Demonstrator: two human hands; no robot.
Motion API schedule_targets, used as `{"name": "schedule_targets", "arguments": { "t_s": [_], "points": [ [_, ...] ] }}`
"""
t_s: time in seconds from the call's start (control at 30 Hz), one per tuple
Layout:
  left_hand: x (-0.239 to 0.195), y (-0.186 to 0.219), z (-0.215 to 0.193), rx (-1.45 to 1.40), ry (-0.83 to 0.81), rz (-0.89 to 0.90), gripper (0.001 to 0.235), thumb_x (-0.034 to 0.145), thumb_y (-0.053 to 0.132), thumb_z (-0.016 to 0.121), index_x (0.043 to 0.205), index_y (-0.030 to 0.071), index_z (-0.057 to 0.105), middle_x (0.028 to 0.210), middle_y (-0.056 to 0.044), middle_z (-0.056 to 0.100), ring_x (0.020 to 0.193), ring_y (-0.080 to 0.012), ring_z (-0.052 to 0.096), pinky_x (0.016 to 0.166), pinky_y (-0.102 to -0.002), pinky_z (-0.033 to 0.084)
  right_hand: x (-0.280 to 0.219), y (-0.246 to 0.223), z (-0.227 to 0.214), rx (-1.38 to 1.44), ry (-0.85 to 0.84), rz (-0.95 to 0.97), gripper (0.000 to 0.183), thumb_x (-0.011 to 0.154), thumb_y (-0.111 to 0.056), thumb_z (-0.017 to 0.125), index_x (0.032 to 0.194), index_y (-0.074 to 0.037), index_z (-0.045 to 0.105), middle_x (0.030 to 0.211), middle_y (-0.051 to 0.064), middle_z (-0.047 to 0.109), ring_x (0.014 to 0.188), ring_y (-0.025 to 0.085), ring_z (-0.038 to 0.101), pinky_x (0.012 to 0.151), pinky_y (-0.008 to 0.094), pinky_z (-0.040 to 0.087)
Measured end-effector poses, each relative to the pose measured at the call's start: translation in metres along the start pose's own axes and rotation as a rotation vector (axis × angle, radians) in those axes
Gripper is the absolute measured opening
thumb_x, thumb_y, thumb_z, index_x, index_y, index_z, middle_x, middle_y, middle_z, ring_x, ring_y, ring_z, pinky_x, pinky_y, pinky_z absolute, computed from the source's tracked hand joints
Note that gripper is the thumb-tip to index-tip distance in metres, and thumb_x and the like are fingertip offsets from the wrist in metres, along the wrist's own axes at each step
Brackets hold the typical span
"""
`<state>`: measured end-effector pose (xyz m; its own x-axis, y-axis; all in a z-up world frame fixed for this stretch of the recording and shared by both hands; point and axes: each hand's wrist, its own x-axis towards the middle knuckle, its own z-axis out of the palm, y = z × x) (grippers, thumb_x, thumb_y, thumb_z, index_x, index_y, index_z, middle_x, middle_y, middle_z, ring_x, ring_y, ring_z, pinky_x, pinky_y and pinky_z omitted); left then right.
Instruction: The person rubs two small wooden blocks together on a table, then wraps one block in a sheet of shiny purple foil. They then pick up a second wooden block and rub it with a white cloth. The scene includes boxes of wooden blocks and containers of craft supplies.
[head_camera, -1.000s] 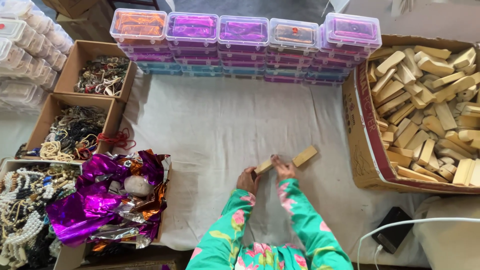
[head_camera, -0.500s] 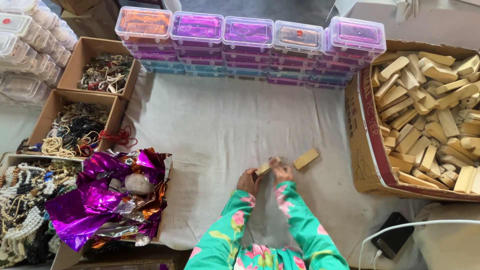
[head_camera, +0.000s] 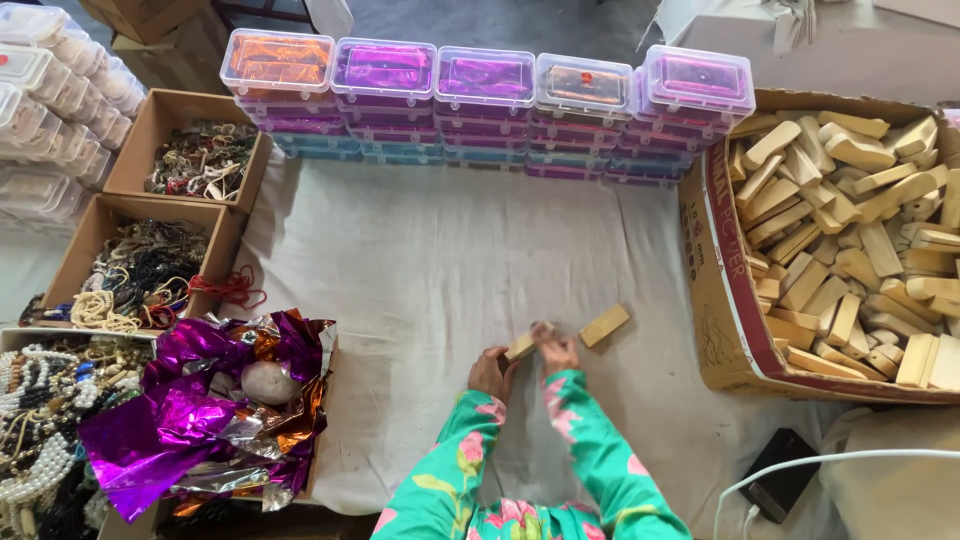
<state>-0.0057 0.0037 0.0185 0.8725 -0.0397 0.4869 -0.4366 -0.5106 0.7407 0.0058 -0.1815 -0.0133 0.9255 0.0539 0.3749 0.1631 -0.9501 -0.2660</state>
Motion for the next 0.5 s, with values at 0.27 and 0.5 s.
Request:
{"name": "schedule_targets", "arguments": {
  "t_s": [0.27, 0.5],
  "points": [
    [-0.004, -0.005, 0.004, 0.014, -0.015, -0.023, 0.044, 0.086, 0.015, 0.080, 0.123, 0.011, 0.055, 0.106, -0.012, 0.067, 0.092, -0.0344, 0.065, 0.079, -0.044, 0.049, 0.004, -0.034, -0.038, 0.086, -0.004, -0.074, 0.069, 0.071, 0.006, 0.061, 0.132, -0.025, 0.070, 0.142, -0.007, 0.064, 0.094, 0.028, 0.062, 0.083, 0.033, 0.056],
    [-0.002, -0.004, 0.001, 0.017, -0.032, -0.037, 0.047, 0.085, 0.012, 0.080, 0.124, 0.010, 0.055, 0.107, -0.014, 0.066, 0.092, -0.0364, 0.064, 0.080, -0.044, 0.049, 0.007, -0.056, -0.051, 0.084, -0.066, 0.054, 0.065, 0.073, 0.004, 0.061, 0.130, -0.023, 0.070, 0.142, -0.009, 0.064, 0.096, 0.025, 0.063, 0.082, 0.034, 0.055]
  ]
}}
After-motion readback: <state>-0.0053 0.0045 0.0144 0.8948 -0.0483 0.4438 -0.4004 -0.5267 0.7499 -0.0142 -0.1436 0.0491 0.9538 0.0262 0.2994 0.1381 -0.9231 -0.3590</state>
